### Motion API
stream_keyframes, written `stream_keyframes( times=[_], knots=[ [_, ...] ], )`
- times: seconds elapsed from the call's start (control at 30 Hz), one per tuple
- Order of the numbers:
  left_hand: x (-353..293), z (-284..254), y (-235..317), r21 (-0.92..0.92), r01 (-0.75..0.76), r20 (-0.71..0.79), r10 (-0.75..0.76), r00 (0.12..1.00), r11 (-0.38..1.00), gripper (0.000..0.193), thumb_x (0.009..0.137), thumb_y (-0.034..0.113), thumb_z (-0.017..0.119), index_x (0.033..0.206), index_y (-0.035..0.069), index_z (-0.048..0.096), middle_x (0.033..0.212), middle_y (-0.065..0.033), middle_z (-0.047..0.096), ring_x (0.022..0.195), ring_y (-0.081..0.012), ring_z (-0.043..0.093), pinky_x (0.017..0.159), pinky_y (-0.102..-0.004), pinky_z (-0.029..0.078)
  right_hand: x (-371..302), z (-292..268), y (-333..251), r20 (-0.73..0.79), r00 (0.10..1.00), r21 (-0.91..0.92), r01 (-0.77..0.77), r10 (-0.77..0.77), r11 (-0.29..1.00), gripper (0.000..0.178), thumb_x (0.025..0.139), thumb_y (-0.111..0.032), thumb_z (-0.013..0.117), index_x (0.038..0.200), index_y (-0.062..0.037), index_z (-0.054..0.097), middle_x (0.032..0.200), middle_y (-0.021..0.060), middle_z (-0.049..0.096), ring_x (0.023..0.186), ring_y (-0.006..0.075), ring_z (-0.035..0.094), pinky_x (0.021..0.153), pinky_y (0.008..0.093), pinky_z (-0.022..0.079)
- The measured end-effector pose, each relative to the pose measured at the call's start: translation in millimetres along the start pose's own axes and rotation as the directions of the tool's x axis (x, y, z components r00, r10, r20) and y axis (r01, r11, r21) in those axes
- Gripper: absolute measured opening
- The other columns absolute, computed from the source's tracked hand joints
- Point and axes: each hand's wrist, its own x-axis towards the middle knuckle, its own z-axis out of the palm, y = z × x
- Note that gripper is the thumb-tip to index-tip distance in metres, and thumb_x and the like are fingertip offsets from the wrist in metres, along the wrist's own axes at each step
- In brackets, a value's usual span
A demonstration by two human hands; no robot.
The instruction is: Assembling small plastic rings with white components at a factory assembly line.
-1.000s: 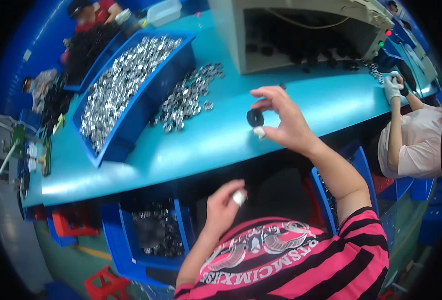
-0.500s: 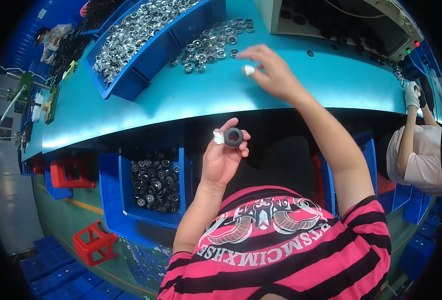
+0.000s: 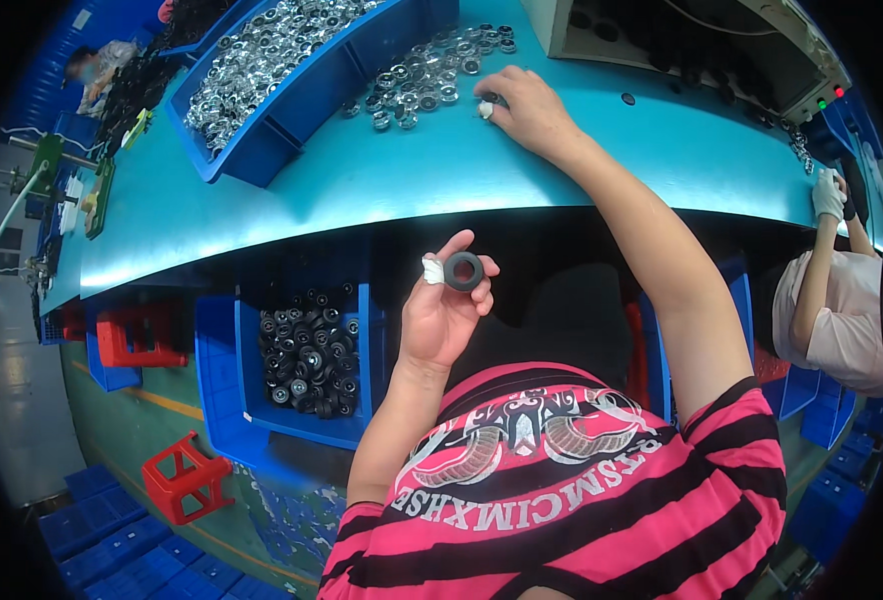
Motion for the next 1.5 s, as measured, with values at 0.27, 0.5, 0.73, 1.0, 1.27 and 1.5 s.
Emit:
stream_keyframes(
  times=[0.27,0.5,0.73,1.0,1.27,1.5],
  knots=[
    [1,2,0,0.004,-0.029,-0.041,0.029,0.999,1.0,0.051,0.113,0.04,0.042,0.146,0.003,0.051,0.118,-0.022,0.066,0.086,-0.0197,0.059,0.075,-0.0335,0.05,-82,-49,-60,0.137,0.99,0.518,-0.097,0.03,0.85,0.032,0.089,-0.016,0.076,0.118,-0.0052,0.071,0.104,0.0043,0.063,0.091,0.0132,0.063,0.079,0.0296,0.052],
    [3,-5,-7,0.046,-0.044,-0.055,0.047,0.997,0.998,0.049,0.113,0.04,0.043,0.141,0.001,0.054,0.117,-0.0186,0.065,0.088,-0.0207,0.06,0.076,-0.0348,0.051,-164,-29,-86,0.254,0.964,0.895,-0.267,0.083,0.358,0.036,0.085,-0.003,0.082,0.118,-0.0009,0.069,0.113,0.0048,0.062,0.102,0.0141,0.068,0.086,0.0296,0.057],
    [2,2,-13,0.125,-0.032,-0.066,0.04,0.997,0.992,0.048,0.112,0.039,0.045,0.14,0.001,0.055,0.115,-0.0147,0.065,0.091,-0.0202,0.06,0.076,-0.0346,0.051,-182,-28,-100,0.219,0.963,0.885,-0.264,0.158,0.383,0.034,0.086,-0.001,0.079,0.118,0.0014,0.068,0.111,0.0067,0.062,0.09,0.0119,0.069,0.078,0.026,0.057],
    [0,12,-14,0.506,-0.118,-0.093,0.19,0.977,0.854,0.041,0.106,0.025,0.061,0.139,0.002,0.056,0.117,-0.0121,0.065,0.092,-0.0168,0.062,0.077,-0.0311,0.053,-193,-17,-92,0.197,0.947,0.919,-0.268,0.253,0.29,0.034,0.085,0.004,0.077,0.115,-0.0001,0.062,0.109,0.0045,0.064,0.089,0.0101,0.066,0.08,0.026,0.057],
    [-3,26,-9,0.959,-0.203,0.279,0.527,0.802,-0.198,0.061,0.078,0.005,0.087,0.133,0.002,0.06,0.11,-0.0085,0.067,0.087,-0.0142,0.062,0.075,-0.0272,0.053,-203,-12,-79,0.312,0.885,0.93,-0.358,0.345,0.077,0.037,0.085,0.005,0.075,0.119,-0.0027,0.061,0.112,0.0043,0.063,0.101,0.0108,0.065,0.091,0.0277,0.055],
    [-3,28,-10,0.93,-0.198,0.343,0.533,0.774,-0.31,0.069,0.072,0.003,0.087,0.135,0.003,0.058,0.109,-0.0091,0.068,0.083,-0.0161,0.062,0.073,-0.0284,0.053,-200,-9,-81,0.339,0.881,0.914,-0.392,0.33,0.108,0.037,0.086,0.007,0.071,0.121,-0.0007,0.063,0.114,0.0034,0.061,0.098,0.0098,0.064,0.086,0.026,0.056]
  ],
)
